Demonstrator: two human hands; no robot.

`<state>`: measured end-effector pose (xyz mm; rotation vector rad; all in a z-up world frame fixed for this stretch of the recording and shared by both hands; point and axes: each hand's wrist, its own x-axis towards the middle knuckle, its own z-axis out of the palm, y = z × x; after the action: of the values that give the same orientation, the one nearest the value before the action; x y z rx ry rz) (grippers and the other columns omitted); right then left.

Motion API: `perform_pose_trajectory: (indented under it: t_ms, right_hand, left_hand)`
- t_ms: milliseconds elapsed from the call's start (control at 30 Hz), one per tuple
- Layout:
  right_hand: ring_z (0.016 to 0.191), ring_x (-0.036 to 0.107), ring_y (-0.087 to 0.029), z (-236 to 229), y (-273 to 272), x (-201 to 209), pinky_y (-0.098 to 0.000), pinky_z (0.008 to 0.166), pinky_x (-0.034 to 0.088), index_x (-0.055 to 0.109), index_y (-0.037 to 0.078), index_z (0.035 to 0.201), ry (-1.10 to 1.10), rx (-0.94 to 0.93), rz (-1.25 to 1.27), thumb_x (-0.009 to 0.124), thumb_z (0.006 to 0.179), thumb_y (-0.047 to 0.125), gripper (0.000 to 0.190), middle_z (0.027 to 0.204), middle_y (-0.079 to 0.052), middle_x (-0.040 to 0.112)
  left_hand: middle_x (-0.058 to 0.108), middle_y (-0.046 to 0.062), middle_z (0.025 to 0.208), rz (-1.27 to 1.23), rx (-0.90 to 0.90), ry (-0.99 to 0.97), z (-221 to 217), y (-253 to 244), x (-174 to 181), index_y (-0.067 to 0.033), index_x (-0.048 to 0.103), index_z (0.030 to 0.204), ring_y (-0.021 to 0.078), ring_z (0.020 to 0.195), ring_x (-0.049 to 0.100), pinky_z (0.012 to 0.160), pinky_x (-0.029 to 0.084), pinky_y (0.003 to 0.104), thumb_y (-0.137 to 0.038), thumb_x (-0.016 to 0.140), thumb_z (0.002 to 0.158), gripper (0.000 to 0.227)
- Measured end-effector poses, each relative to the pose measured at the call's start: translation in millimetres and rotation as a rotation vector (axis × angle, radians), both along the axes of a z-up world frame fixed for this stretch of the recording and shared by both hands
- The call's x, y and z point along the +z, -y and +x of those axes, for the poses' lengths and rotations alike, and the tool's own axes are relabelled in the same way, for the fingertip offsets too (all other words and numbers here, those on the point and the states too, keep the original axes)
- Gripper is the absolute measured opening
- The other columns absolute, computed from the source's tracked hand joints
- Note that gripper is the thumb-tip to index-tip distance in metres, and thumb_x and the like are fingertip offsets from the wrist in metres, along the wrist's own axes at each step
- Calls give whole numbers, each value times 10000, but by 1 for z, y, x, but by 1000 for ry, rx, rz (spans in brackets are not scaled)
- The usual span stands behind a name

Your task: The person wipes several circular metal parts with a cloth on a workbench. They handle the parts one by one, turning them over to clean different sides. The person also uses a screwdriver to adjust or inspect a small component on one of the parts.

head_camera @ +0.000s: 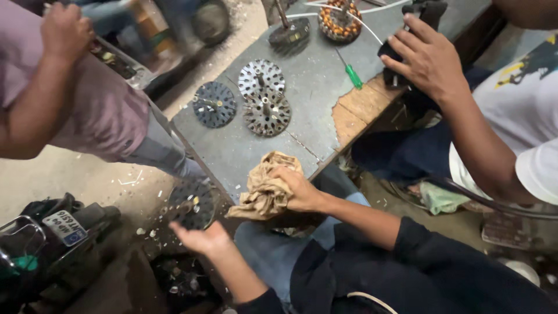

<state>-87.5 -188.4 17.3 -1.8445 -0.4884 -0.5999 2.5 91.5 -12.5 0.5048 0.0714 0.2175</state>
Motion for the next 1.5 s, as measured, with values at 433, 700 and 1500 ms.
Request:
perform_pose_trajectory:
  t_ms: [433, 700, 1500]
  right_hand:
    - [1256, 561, -373, 62, -42, 38, -485, 1059, 428, 521, 36, 1324, -19, -256, -480, 735, 742, 26, 621, 1319, -173, 596]
    - [1433, 465, -421, -16, -17, 92, -482, 1202, 377, 423, 24, 1466, 28, 13, -251, 799, 889, 107, 693, 1500, -229, 504]
    - [941, 705, -197, 60, 172, 63, -311, 856, 563, 622, -15, 1199, 24, -694, -225, 668, 1076, -81, 147, 1052, -155, 725]
  left_hand:
    - [639, 133, 1409, 66, 200, -75, -77, -76, 21, -23, 592, 1397, 314, 1312, 607, 1170, 466, 505, -321, 533, 1058, 455]
    - [676, 171, 1288, 176, -33, -76, -97, 10, 68, 34, 591, 1332, 318, 1173, 658, 1051, 521, 482, -315, 503, 1078, 440]
    - [616, 169, 1372, 1787, 82, 535, -34, 146, 113, -18, 603, 1352, 372, 1342, 514, 1180, 354, 519, -259, 735, 944, 492]
